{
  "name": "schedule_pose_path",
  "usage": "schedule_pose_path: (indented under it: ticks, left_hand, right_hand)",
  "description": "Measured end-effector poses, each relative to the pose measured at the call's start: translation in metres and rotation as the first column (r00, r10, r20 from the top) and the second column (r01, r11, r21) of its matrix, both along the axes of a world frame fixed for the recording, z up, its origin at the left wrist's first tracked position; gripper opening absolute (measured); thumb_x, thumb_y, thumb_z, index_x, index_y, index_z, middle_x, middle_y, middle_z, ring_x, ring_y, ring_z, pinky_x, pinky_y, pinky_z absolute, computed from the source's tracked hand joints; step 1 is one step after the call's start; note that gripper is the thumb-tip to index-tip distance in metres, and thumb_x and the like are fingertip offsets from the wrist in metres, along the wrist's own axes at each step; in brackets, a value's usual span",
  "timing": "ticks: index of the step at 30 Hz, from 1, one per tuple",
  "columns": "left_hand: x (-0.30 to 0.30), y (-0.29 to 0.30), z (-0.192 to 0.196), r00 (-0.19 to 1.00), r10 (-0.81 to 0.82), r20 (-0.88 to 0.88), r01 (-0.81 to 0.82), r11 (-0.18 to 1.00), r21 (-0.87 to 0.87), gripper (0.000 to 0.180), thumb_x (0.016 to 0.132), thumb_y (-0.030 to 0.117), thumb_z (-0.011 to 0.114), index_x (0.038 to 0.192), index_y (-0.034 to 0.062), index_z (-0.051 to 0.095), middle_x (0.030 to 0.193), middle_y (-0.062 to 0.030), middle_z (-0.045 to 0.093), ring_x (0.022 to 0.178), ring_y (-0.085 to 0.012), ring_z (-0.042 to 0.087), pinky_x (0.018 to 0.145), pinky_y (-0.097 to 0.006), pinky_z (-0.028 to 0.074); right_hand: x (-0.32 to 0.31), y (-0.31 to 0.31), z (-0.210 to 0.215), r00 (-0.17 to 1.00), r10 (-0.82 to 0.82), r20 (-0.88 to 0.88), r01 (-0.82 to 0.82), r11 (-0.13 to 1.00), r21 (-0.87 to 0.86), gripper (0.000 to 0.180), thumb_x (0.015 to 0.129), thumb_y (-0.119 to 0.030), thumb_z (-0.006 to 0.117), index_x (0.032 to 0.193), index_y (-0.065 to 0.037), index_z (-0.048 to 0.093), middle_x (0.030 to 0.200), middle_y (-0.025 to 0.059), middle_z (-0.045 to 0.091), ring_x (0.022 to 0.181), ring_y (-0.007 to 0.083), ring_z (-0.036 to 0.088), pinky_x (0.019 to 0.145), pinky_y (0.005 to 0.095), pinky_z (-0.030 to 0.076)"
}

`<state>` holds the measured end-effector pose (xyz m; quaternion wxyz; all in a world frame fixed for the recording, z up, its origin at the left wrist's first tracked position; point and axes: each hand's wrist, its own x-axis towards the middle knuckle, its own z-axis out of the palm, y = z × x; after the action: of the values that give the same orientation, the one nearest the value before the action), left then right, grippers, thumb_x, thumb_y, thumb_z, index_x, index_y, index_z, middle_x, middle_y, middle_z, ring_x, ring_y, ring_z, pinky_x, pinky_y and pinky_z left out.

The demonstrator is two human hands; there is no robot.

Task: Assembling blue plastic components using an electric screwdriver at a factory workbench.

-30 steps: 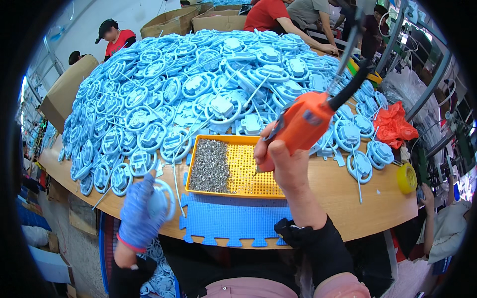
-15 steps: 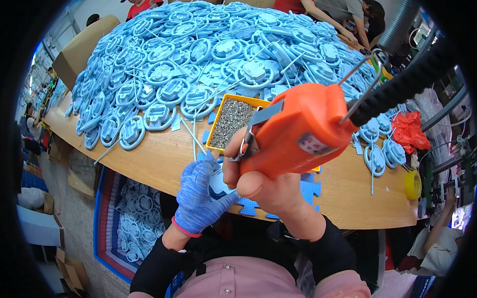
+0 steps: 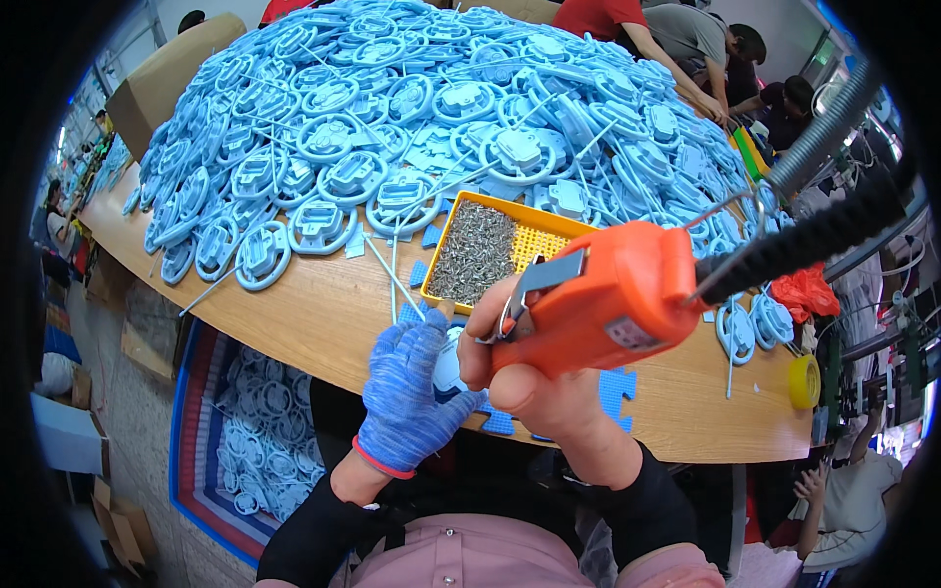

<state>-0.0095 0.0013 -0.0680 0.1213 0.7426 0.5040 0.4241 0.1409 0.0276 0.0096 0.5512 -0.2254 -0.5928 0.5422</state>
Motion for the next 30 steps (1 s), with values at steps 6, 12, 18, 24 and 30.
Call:
schedule_pose_path:
  ticks: [6,12,18,24,30]
  left_hand:
    - [0.001,0.009,-0.004,0.999,0.018,0.045,-0.013,0.994,-0.113,0.082,0.062,0.024,0.082,0.132,0.0036,0.045,0.116,-0.0161,0.057,0.108,-0.0377,0.051,0.095,-0.044,0.040]
    - [0.006,0.008,0.006,0.999,-0.042,-0.017,0.040,0.991,-0.132,0.075,0.058,0.026,0.079,0.125,0.0064,0.052,0.107,-0.0122,0.062,0.096,-0.0347,0.058,0.084,-0.043,0.046]
    - [0.013,0.002,0.020,0.959,-0.056,-0.278,0.000,0.980,-0.198,0.072,0.069,0.036,0.072,0.132,0.0107,0.048,0.113,-0.0074,0.060,0.108,-0.0291,0.053,0.088,-0.042,0.042]
    - [-0.016,-0.035,0.034,0.943,0.150,-0.298,-0.202,0.968,-0.151,0.064,0.074,0.039,0.068,0.129,0.0113,0.052,0.108,-0.0068,0.063,0.105,-0.0311,0.055,0.083,-0.043,0.043]
    - [-0.093,-0.072,0.042,0.697,0.490,-0.524,-0.645,0.747,-0.159,0.047,0.065,0.033,0.071,0.106,0.0112,0.061,0.093,-0.0071,0.063,0.087,-0.0271,0.060,0.070,-0.044,0.046]
  right_hand:
    - [-0.005,0.006,-0.004,0.999,0.037,0.012,-0.037,0.999,0.029,0.058,0.070,-0.055,0.075,0.084,-0.005,0.050,0.063,0.0067,0.057,0.054,0.0160,0.053,0.052,0.0301,0.043]
    - [0.001,0.005,-0.005,0.993,0.099,-0.060,-0.103,0.993,-0.065,0.055,0.066,-0.051,0.079,0.072,-0.002,0.054,0.059,0.0096,0.057,0.051,0.0195,0.055,0.049,0.0317,0.044]
    - [0.013,-0.007,0.003,0.972,0.067,-0.224,-0.086,0.993,-0.076,0.056,0.068,-0.051,0.079,0.077,-0.001,0.056,0.064,0.0102,0.059,0.054,0.0166,0.057,0.046,0.0275,0.044]
    - [0.050,-0.005,0.012,0.960,-0.160,-0.231,0.191,0.975,0.117,0.062,0.076,-0.062,0.063,0.096,-0.006,0.044,0.057,0.0036,0.048,0.045,0.0134,0.048,0.041,0.0251,0.041]
    - [0.109,-0.003,-0.016,0.925,-0.271,-0.267,0.296,0.953,0.057,0.064,0.075,-0.063,0.065,0.099,-0.008,0.043,0.058,0.0024,0.047,0.045,0.0116,0.046,0.039,0.0228,0.039]
